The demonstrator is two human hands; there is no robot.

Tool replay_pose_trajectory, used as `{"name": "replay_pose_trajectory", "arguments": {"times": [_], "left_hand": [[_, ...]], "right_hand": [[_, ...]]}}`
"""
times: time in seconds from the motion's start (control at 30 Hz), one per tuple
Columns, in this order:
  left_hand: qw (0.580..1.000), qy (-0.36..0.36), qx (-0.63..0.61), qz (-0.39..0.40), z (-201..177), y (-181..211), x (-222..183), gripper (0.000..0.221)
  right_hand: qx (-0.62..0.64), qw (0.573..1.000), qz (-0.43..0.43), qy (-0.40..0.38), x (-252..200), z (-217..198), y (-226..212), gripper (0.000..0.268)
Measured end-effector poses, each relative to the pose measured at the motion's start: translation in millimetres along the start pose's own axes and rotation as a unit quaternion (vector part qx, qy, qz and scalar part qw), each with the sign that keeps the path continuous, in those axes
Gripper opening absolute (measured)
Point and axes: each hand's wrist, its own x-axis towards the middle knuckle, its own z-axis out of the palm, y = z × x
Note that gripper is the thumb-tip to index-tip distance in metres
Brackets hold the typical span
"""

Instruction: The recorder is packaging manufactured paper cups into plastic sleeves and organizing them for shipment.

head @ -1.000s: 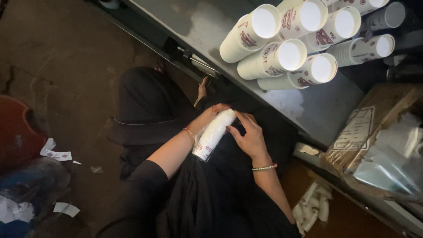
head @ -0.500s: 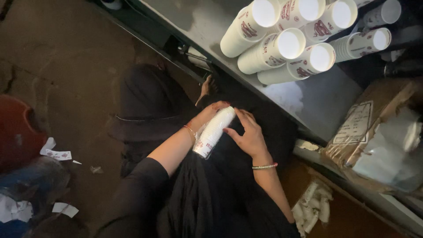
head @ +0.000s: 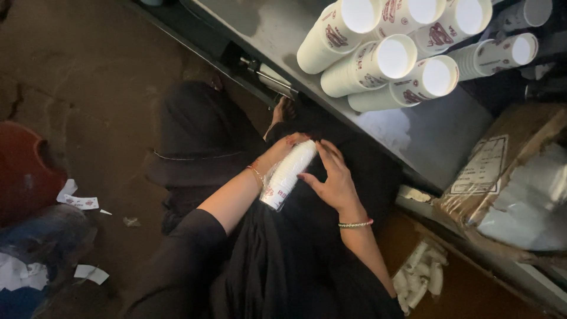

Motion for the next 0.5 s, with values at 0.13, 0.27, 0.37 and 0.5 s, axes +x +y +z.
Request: {"name": "replay_pose_trajectory", "arguments": {"times": [0.13, 0.27, 0.37, 0.5], "left_hand": [[1.000, -0.015, -0.020, -0.015, 16.0, 7.2, -9.1, 0.030], [1.000, 0.006, 0.014, 0.000, 32.7, 14.6, -20.3, 0.029], [1.000, 0.014, 0.024, 0.001, 40.5, 17.7, -24.8, 0.030], [1.000, 0.026, 0.010, -0.004, 33.1, 14.8, -20.5, 0.030]], "right_hand": [[-0.007, 1.000, 0.008, -0.005, -0.3, 1.2, 2.2, 0.083], [0.009, 1.000, -0.001, -0.017, 3.1, 0.4, 3.7, 0.087], [0.011, 1.000, -0.008, -0.026, 4.1, 1.9, 7.0, 0.092], [0.005, 1.000, -0.011, -0.029, 4.1, 3.3, 7.7, 0.093]]}}
